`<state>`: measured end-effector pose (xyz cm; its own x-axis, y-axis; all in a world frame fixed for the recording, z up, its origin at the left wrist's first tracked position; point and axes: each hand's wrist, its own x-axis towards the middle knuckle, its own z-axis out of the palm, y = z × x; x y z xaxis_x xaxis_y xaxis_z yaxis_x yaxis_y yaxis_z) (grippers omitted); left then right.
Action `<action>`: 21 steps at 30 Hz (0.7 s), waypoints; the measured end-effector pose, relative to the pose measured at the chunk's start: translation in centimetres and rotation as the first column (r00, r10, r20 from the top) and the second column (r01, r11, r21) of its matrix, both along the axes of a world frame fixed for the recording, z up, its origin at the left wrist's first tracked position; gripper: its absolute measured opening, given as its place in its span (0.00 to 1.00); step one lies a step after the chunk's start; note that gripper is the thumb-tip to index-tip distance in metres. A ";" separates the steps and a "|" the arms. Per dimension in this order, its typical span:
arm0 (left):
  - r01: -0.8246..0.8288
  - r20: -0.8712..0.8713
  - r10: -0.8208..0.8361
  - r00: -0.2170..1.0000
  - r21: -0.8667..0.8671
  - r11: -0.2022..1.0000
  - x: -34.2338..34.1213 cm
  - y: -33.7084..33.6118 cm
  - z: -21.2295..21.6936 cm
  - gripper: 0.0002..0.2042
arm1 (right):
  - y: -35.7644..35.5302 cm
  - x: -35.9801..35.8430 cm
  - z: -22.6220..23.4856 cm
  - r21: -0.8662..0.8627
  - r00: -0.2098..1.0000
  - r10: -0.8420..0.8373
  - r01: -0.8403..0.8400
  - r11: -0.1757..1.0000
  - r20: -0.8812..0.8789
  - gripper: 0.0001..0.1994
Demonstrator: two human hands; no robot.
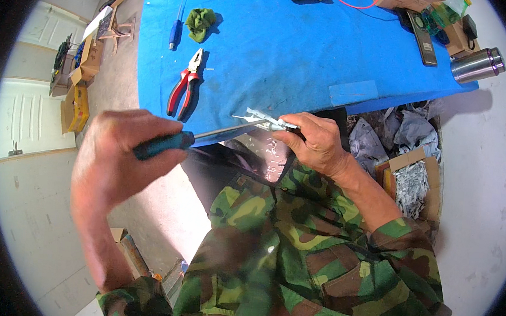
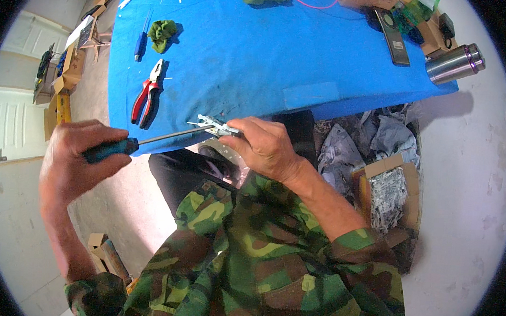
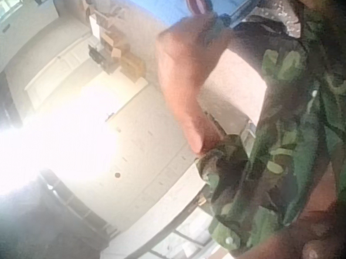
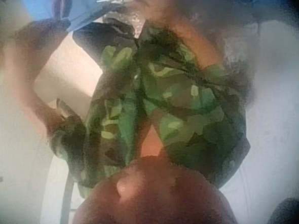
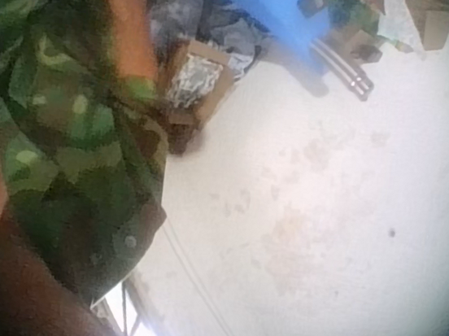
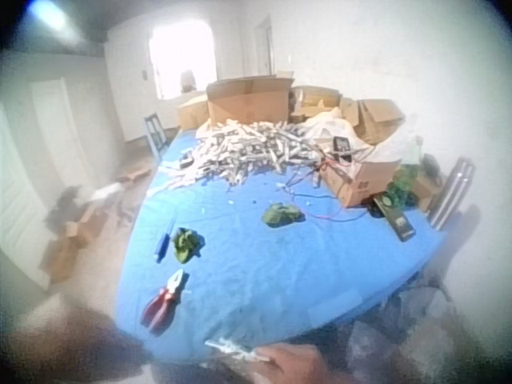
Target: The person holds a metal component and attaches a small white plastic piece to it by hand, then uses a screwdriver to tighten a screw and pliers to crimp a section of the component.
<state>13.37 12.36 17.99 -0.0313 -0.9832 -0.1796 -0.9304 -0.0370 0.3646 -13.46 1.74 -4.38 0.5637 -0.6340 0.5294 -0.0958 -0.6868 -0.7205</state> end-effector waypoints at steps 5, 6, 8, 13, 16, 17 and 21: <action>0.059 -0.068 -0.062 0.996 -0.052 0.997 1.2 -2.5 -0.5 0.13 | -0.5 -0.2 -0.2 -0.055 1.000 0.000 -0.002 0.998 -0.026 0.16; 0.053 -0.078 -0.056 0.995 -0.041 0.998 1.3 -2.8 -0.2 0.13 | -0.6 -0.2 -0.3 -0.063 1.000 0.003 -0.005 0.998 -0.018 0.16; 0.011 -0.081 -0.008 0.997 0.045 0.999 1.3 -3.2 0.4 0.13 | -0.7 -0.1 -0.6 -0.081 1.000 0.009 -0.009 0.997 -0.002 0.16; 0.069 -0.064 -0.074 0.995 -0.072 0.995 1.5 -1.5 -1.3 0.17 | -0.6 0.5 0.2 0.190 0.986 -0.162 0.164 0.968 -0.025 0.14; -0.117 -0.088 0.110 0.990 -0.074 0.990 0.3 1.6 -0.8 0.18 | -0.7 -0.4 0.1 0.527 0.972 -0.235 0.202 0.825 -0.005 0.11; -0.146 -0.120 0.136 0.983 -0.079 0.986 0.5 2.3 -1.2 0.18 | -0.8 -1.0 -0.3 0.588 0.956 -0.288 0.199 0.784 0.060 0.11; -0.457 -0.419 0.350 0.838 -0.186 0.870 3.7 6.3 -5.0 0.15 | -0.6 -3.3 -0.3 0.665 0.933 -0.348 0.205 0.718 0.089 0.09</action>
